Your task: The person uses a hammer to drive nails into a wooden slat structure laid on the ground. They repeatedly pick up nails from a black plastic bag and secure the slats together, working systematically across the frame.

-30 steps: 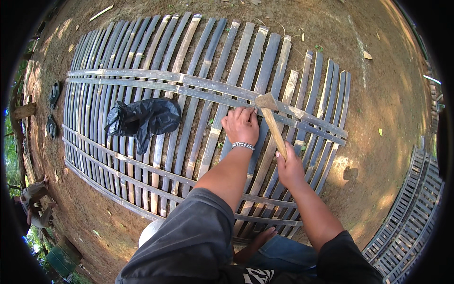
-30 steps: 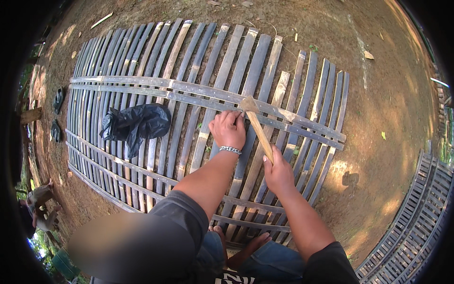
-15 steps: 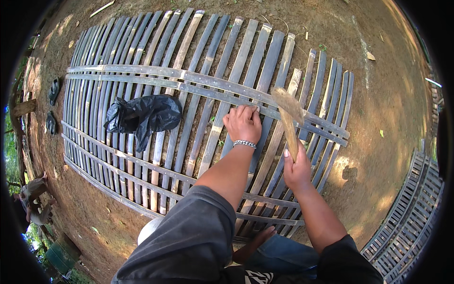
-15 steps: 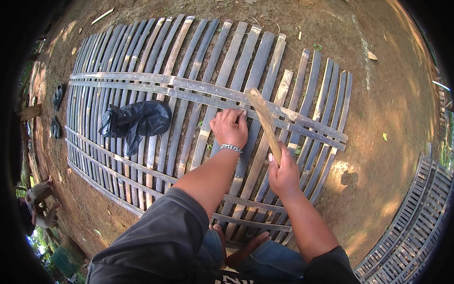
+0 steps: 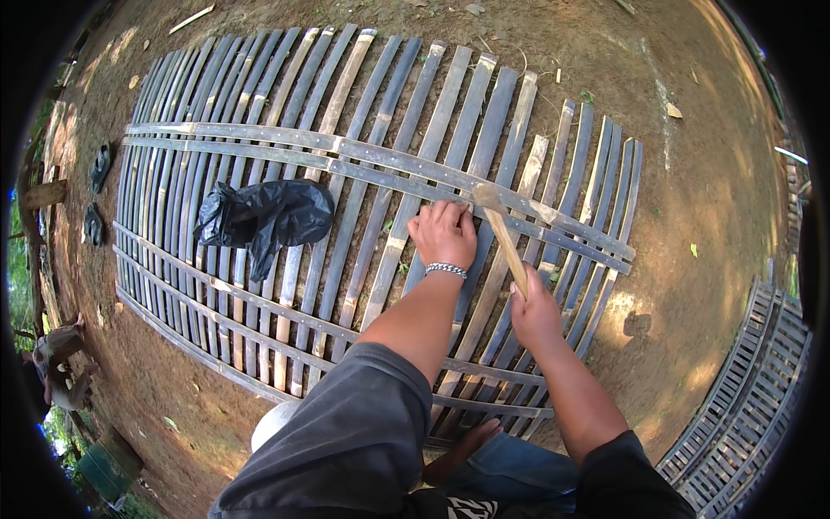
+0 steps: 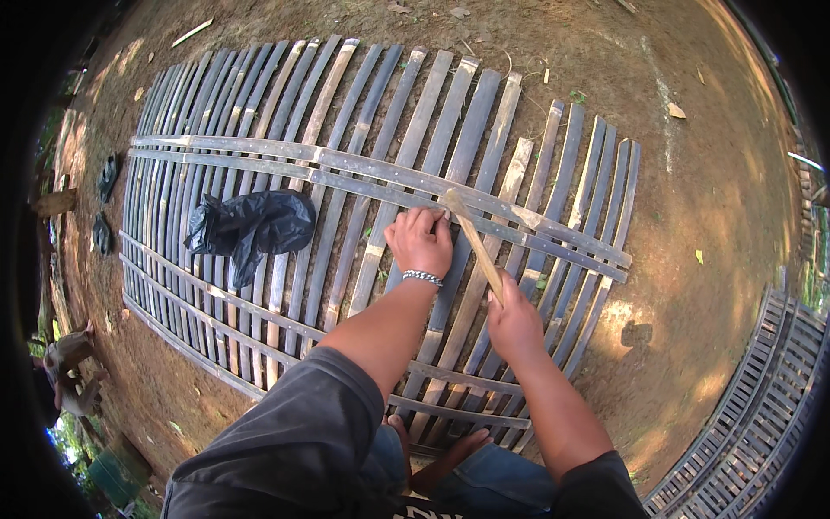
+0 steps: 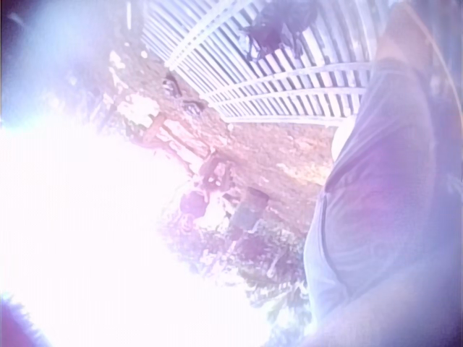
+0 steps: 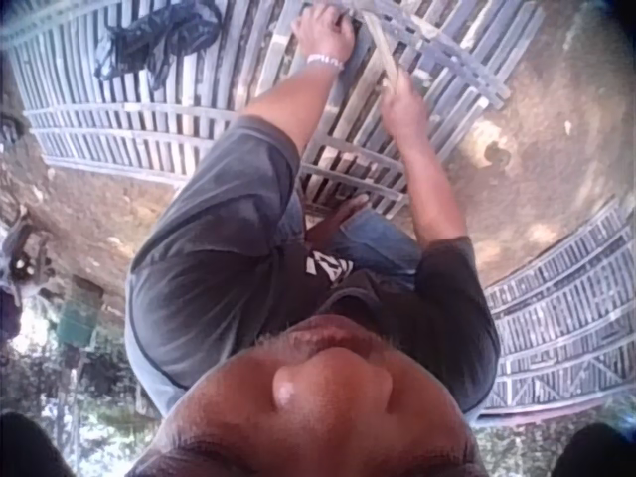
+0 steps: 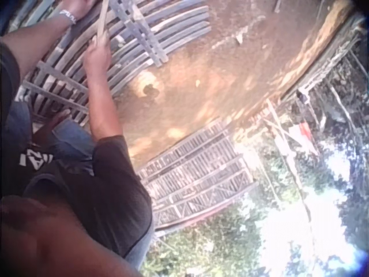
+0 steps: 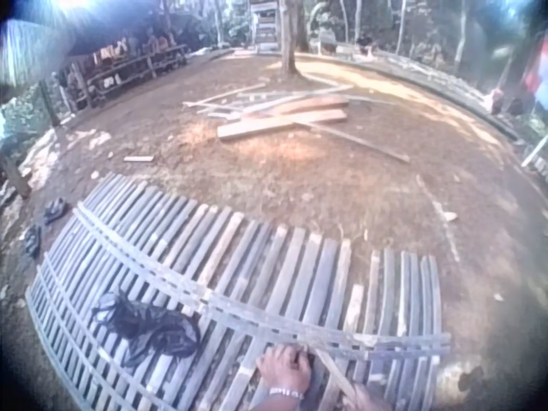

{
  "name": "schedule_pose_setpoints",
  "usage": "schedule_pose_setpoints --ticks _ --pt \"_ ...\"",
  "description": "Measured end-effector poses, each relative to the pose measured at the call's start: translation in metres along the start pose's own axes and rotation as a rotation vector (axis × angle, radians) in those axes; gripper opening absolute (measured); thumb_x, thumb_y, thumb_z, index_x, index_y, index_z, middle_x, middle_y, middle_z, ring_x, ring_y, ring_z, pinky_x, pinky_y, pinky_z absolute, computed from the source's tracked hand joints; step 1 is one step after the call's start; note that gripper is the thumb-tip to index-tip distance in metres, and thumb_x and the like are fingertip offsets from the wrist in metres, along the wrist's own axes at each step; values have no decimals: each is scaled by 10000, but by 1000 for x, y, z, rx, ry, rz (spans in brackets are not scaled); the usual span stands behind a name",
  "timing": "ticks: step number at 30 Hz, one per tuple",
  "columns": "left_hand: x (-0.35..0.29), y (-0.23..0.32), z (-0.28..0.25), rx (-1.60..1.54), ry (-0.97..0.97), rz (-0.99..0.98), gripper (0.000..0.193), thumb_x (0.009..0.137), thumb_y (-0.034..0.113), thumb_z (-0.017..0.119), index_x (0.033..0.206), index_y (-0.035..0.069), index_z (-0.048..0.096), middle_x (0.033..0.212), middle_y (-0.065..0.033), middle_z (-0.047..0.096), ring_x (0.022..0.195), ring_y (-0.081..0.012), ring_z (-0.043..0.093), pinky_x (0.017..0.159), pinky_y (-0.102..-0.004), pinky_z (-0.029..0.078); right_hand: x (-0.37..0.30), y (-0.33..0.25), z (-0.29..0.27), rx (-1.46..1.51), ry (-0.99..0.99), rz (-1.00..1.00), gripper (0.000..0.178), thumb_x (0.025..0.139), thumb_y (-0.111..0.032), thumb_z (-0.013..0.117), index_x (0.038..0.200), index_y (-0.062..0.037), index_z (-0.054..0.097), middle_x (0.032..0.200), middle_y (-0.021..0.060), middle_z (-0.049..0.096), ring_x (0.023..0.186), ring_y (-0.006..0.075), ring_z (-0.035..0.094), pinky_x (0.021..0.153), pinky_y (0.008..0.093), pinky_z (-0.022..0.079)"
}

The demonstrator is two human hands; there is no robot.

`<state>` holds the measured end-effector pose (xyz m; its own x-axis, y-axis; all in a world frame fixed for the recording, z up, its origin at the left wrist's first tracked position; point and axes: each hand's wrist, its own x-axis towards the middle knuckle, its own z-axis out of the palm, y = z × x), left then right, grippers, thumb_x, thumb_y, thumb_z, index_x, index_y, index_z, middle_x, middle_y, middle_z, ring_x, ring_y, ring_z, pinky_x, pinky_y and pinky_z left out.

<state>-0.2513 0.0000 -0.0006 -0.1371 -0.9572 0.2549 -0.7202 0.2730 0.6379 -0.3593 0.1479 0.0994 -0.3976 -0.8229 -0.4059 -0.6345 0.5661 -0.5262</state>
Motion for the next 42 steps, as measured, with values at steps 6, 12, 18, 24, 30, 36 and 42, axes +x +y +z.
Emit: schedule_pose_setpoints --ticks 6,12,18,24,30,36,42 --pt "-2 0 -1 11 -9 0 48 844 161 730 848 159 683 932 10 690 913 -232 610 869 -409 384 -4 7 10 198 275 -199 444 991 -175 556 1425 -130 477 1156 255 670 1011 468 661 844 528 540" --pt "-4 0 -3 19 -18 -5 41 848 167 731 863 156 694 935 9 691 920 -233 610 873 -409 385 -2 6 4 88 86 -16 475 995 -190 558 1450 -121 443 1142 262 671 1016 481 653 839 538 534" --pt "-3 -1 -9 -25 -41 -13 107 846 221 746 893 133 706 978 -20 689 956 -247 608 907 -415 385 -15 9 -1 142 179 -6 465 997 -199 566 1442 -114 460 1134 270 672 1022 481 658 843 529 529" --pt "45 -22 -20 -3 155 -80 263 935 218 628 1162 87 649 1166 -104 641 1150 -319 555 1015 -497 353 -46 12 -4 278 104 119 457 1008 -197 562 1436 -69 469 1117 275 676 1049 469 663 869 503 525" --pt "109 -25 2 220 -41 246 390 997 282 535 1337 90 552 1424 -137 534 1429 -327 388 1199 -576 218 -34 19 13 221 128 -25 473 1006 -199 564 1447 -71 452 1130 289 669 1061 488 650 884 507 521" --pt "107 -30 2 301 -227 255 432 1017 316 487 1392 107 538 1487 -128 496 1481 -325 331 1224 -616 162 -4 -10 -3 209 51 16 475 1012 -216 554 1444 -43 455 1179 282 659 1066 468 660 894 494 527" --pt "110 -26 0 280 -261 242 404 1010 282 496 1371 108 551 1485 -130 494 1478 -325 338 1219 -631 161 -2 -6 -10 194 64 -27 469 1017 -234 551 1437 -43 467 1159 262 671 1023 433 686 860 482 544"
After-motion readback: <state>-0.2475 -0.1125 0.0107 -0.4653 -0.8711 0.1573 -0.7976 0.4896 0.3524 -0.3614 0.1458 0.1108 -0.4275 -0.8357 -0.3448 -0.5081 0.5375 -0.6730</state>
